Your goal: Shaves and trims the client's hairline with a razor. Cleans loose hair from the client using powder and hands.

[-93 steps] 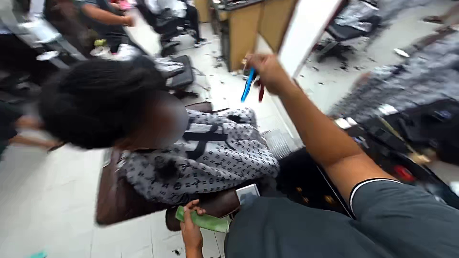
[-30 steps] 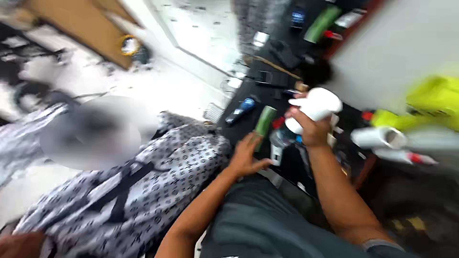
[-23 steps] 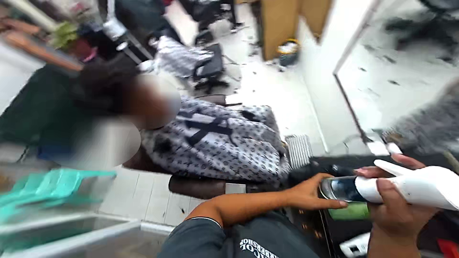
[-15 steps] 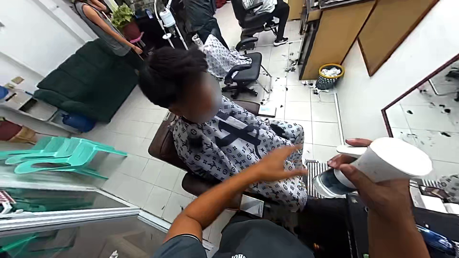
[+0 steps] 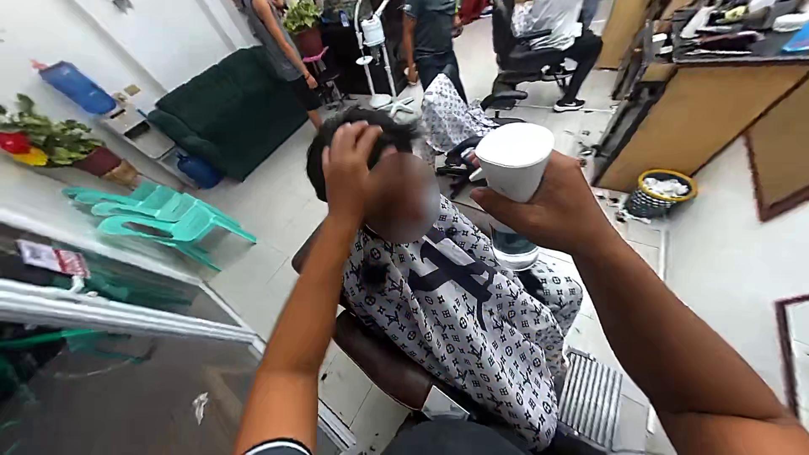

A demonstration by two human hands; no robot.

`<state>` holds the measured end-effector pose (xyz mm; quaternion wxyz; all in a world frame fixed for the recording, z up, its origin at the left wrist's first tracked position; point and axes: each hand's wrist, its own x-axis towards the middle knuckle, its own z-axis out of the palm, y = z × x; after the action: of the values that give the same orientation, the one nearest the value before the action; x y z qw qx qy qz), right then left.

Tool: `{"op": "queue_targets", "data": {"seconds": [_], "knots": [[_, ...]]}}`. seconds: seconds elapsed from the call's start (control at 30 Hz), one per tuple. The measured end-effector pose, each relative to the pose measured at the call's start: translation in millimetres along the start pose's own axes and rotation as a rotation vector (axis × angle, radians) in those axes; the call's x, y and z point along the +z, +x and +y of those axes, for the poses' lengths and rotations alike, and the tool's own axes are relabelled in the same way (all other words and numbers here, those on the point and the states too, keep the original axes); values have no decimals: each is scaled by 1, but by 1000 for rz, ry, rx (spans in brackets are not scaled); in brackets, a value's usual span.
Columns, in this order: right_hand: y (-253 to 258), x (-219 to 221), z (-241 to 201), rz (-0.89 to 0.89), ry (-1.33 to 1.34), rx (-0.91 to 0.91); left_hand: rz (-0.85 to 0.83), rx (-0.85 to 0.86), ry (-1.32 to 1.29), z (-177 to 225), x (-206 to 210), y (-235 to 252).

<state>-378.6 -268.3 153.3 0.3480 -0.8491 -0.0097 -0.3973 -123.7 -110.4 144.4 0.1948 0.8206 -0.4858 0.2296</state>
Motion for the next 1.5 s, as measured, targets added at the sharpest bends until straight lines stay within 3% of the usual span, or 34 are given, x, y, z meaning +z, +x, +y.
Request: {"op": "queue_targets", "data": {"seconds": [0.13, 0.2, 0.3, 0.33, 0.4, 0.47, 0.5, 0.57, 0.63, 0.7, 0.77, 0.83, 0.9, 0.93, 1.03, 1.1, 1.17, 1.2, 1.27, 1.4, 1.47, 1.5], "knots": [[40, 15, 22, -186, 103, -8, 516, 89, -123, 15, 33, -60], [47, 24, 28, -220, 86, 4, 582, -70, -330, 30, 29, -72], [42, 25, 39, -253, 97, 7, 539, -451, -727, 69, 21, -107], [40, 24, 45, -255, 122, 4, 509, -496, -792, 83, 26, -120], [33, 18, 58, -203, 169, 10, 344, -315, -774, 117, 42, -141], [24, 7, 65, -126, 172, 25, 73, 88, -526, 133, 46, -128], [19, 1, 66, -102, 176, 28, -72, 209, -358, 134, 42, -108], [9, -7, 61, -80, 181, 34, -287, 263, -114, 122, 32, -54], [1, -8, 57, -45, 189, 28, -401, 172, 55, 89, 14, 7], [-6, -6, 52, -36, 195, 28, -429, -3, 188, 48, -16, 47], [-14, -4, 47, -44, 210, 40, -291, -50, 155, 25, -25, 22], [-17, -5, 46, -47, 223, 58, -143, 184, 45, 36, -8, -35], [-16, -3, 44, -51, 232, 72, -126, 399, -29, 36, 4, -45], [-15, 0, 41, -53, 235, 70, -162, 410, -36, 34, 0, -24], [-10, 16, 30, -47, 239, 41, -394, 234, 92, 28, -13, 49], [-13, 14, 25, -48, 215, 56, -319, 389, 58, 32, 0, 24], [-23, 4, 28, -45, 165, 83, -114, 564, -90, 14, 9, -22], [-26, 0, 29, -46, 136, 92, 36, 527, -186, 3, 10, -38], [-28, 1, 27, -66, 108, 84, 271, 297, -316, -8, 11, -57], [-25, 26, 21, -69, 168, 57, 314, -243, -606, 33, 20, -118], [-28, 31, 22, -99, 157, 71, 290, -237, -651, 61, 36, -146], [-29, 29, 23, -126, 143, 84, 258, -123, -622, 71, 41, -155]]}}
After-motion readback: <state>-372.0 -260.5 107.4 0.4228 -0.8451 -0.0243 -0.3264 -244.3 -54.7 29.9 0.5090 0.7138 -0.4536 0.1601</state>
